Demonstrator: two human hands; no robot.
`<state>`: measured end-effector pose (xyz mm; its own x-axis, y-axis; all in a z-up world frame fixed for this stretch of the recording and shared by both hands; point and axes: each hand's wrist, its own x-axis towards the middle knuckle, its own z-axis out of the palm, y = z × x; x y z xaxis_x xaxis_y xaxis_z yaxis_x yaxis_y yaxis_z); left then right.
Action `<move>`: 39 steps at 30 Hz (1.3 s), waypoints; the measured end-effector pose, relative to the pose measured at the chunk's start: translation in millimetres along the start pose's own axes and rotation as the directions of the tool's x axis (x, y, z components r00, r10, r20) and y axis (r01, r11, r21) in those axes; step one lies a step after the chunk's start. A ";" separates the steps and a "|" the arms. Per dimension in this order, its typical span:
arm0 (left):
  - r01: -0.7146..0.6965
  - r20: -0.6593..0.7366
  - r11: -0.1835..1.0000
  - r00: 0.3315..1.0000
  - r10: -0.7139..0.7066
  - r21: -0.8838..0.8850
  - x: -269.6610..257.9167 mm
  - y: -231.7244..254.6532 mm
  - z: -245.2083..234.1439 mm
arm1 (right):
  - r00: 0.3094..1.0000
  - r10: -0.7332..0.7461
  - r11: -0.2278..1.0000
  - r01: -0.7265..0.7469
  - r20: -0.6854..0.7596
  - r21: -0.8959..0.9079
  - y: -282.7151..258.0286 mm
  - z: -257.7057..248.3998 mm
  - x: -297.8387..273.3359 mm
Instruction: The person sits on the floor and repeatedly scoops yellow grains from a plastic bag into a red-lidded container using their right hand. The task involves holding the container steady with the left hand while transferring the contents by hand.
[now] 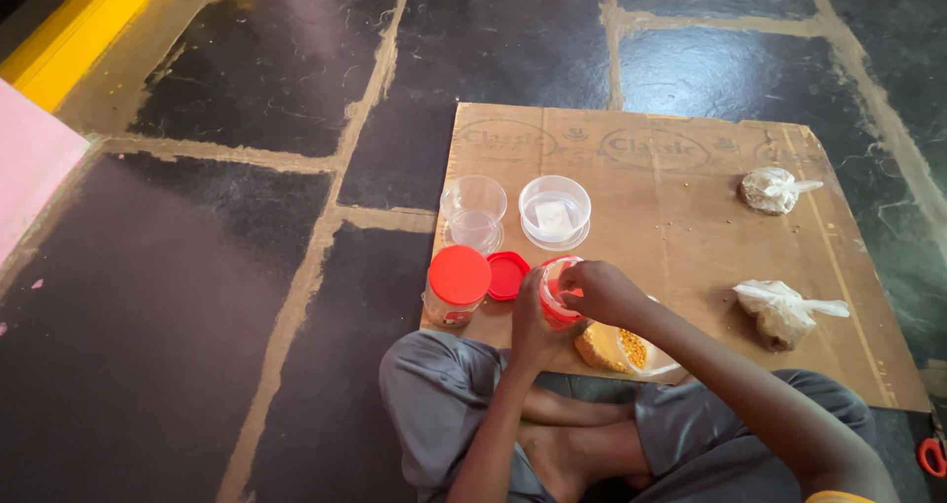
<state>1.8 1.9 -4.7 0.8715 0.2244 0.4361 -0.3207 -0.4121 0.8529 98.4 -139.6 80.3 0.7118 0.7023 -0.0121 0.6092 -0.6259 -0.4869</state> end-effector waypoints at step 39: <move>-0.063 -0.034 0.998 0.997 0.064 0.030 -0.3 5.0 0.4 | 0.995 0.076 0.997 -0.077 0.070 0.012 169.0 105.4 -91.6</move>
<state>0.1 -0.5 -0.7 0.8358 0.2279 0.4995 -0.3635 -0.4521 0.8145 99.3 -274.0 -92.9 0.7294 0.6751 -0.1104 0.5485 -0.6736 -0.4954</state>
